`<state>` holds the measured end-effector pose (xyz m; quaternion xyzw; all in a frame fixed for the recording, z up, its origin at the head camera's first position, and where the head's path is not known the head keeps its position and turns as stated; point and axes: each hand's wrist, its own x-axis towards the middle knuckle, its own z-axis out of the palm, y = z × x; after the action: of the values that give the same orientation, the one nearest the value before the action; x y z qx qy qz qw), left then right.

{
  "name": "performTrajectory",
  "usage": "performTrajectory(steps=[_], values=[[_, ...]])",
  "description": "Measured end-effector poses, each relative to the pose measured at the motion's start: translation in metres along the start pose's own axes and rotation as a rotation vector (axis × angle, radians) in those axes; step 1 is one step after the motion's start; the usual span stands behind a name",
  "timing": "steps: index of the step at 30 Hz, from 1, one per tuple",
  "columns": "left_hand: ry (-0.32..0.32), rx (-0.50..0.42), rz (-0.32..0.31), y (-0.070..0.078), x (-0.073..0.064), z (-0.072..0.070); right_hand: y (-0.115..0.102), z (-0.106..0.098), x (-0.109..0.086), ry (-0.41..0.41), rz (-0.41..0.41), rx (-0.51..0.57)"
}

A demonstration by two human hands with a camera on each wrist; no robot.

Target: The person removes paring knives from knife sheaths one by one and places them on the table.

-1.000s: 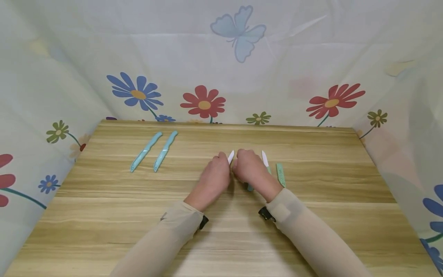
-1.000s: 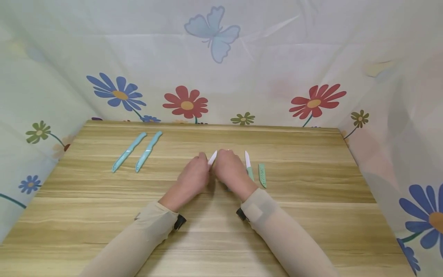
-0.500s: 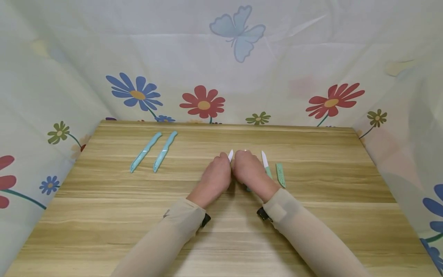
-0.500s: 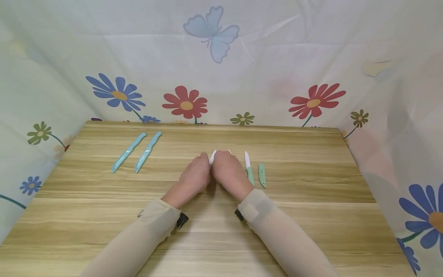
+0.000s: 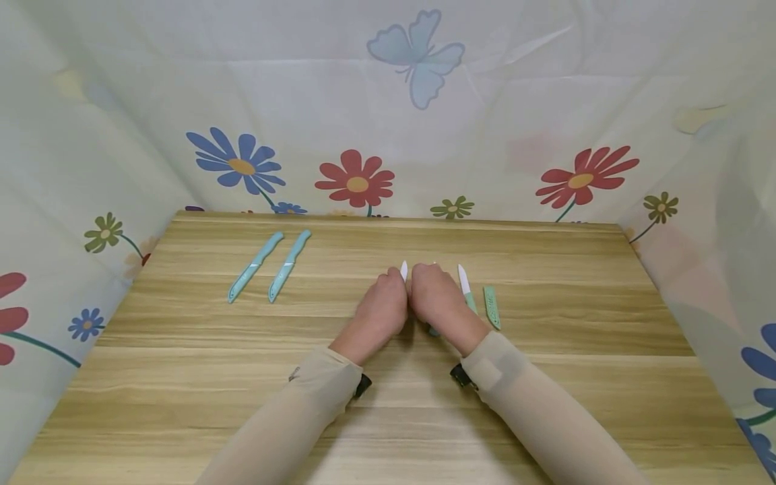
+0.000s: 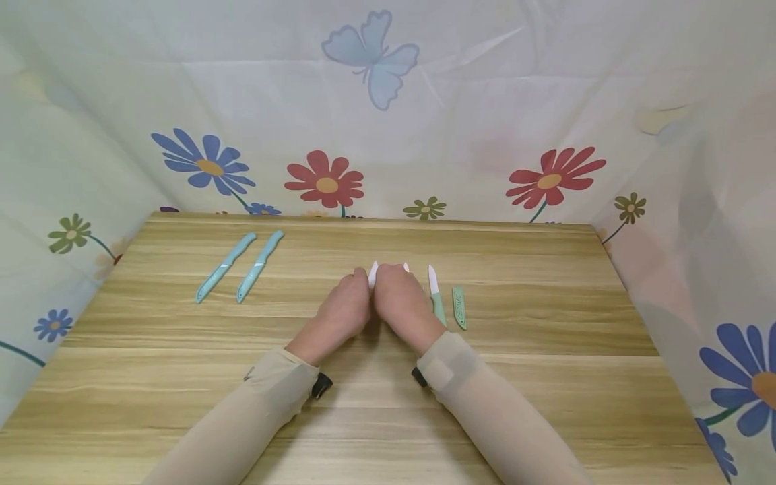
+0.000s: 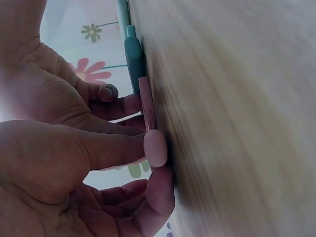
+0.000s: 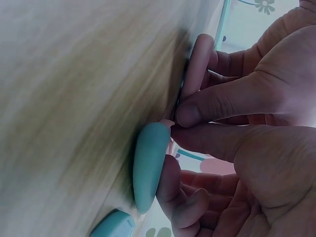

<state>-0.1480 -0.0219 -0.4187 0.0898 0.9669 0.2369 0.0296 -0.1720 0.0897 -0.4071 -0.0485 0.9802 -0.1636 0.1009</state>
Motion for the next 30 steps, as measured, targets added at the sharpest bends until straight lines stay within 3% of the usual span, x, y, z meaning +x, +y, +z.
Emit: performTrajectory(steps=[9, 15, 30], values=[[-0.025, -0.018, -0.003, 0.000, -0.001, -0.001, -0.001, -0.005, -0.006, -0.016, -0.022, 0.010], [-0.040, 0.002, -0.011, 0.000, -0.003, -0.002, 0.001, -0.007, -0.010, 0.017, -0.035, 0.031], [-0.025, -0.008, -0.013, -0.002, -0.001, -0.001, 0.006, -0.012, -0.017, 0.035, -0.046, 0.085]])
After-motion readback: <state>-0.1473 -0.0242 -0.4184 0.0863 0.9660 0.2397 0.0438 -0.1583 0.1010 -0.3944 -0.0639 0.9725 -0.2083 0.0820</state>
